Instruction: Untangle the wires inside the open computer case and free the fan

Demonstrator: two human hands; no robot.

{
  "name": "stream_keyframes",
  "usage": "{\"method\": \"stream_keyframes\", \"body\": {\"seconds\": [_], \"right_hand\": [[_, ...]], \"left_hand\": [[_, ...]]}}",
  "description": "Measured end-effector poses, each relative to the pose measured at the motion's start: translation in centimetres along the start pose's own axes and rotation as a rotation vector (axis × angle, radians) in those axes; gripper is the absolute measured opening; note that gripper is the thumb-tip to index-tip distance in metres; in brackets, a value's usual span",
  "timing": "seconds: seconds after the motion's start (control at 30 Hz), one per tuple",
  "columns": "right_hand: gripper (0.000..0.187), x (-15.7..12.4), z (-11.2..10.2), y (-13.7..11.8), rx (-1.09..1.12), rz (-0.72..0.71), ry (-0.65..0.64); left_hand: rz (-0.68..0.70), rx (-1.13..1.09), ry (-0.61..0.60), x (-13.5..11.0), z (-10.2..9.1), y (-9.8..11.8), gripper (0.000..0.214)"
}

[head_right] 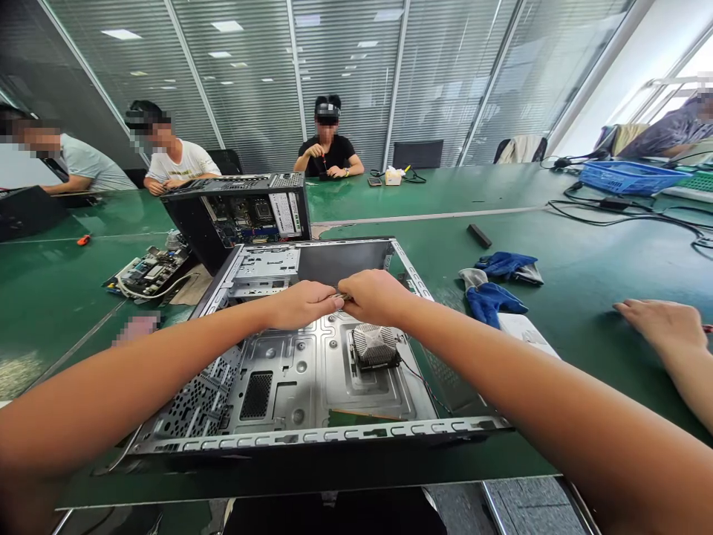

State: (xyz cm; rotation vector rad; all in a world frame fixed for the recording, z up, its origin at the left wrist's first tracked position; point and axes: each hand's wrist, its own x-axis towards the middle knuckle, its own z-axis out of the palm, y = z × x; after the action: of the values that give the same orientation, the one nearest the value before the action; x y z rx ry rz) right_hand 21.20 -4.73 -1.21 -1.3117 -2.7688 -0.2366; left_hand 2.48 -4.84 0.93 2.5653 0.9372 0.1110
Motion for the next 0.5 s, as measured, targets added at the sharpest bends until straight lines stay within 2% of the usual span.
{"method": "stream_keyframes", "body": {"seconds": [0.27,0.5], "right_hand": [[0.021,0.12,-0.19,-0.1,0.005,0.022,-0.036],[0.023,0.29,-0.3,-0.15,-0.004,0.038,-0.044]], "left_hand": [[-0.019,-0.152,-0.014,0.18,0.24,-0.14,0.037],[-0.01,-0.125,-0.013,0.35,0.23,-0.34,0.039]]}}
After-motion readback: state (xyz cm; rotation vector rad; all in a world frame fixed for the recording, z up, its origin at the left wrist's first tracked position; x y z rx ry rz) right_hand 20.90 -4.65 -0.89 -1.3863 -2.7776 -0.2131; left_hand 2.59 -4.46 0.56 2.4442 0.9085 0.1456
